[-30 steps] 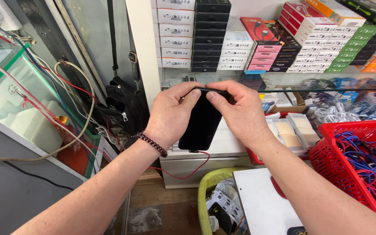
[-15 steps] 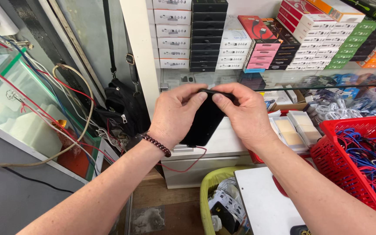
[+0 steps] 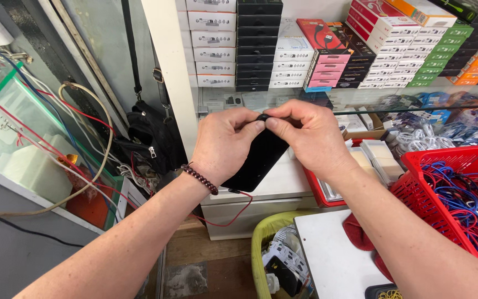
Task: The person reassembles a disassembled smartphone on a workbench, using a screwdriver to fasten screws and aligning internal components. After closing the device, they connect a charging cable to test the phone's functionality.
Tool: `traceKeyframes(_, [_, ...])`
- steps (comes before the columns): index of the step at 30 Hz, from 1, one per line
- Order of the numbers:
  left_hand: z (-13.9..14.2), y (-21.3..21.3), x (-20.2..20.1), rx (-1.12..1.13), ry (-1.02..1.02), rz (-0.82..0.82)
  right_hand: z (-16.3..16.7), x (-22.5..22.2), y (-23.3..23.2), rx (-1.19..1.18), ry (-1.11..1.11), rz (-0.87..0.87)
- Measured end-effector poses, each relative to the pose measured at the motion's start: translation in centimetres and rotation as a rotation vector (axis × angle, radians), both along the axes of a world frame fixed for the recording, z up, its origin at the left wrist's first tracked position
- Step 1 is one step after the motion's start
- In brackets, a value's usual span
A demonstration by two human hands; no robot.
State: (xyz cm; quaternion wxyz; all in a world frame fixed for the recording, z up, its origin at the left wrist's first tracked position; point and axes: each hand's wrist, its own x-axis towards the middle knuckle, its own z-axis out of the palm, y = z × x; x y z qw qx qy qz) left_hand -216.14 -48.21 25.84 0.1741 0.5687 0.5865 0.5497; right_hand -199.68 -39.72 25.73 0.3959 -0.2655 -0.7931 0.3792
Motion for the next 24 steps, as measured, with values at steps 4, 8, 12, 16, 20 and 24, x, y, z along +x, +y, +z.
traceKeyframes(4, [-0.3,0.4,0.3,-0.050,0.056,0.038,-1.1,0.3,1.0,-0.132,0.075,0.065])
traceKeyframes(8, [-1.3,1.1,0.4,-0.030,0.010,-0.006,-2.2,0.2,1.7,-0.301,0.212,0.091])
traceKeyframes(12, [-2.3,1.0,-0.7,-0.180,0.177,0.010,-2.7,0.0,1.5,-0.370,0.242,0.006])
traceKeyframes(16, [-2.5,0.6,-0.7,-0.168,0.253,0.033,-2.4,0.5,1.5,-0.159,-0.005,0.006])
traceKeyframes(20, [-1.5,0.1,-0.5,-0.215,0.144,0.080,-2.3,0.0,2.1,-0.382,0.167,0.034])
traceKeyframes(24, [0.1,-0.5,-1.9,-0.232,0.296,-0.024,-2.1,0.4,1.7,-0.510,0.345,0.103])
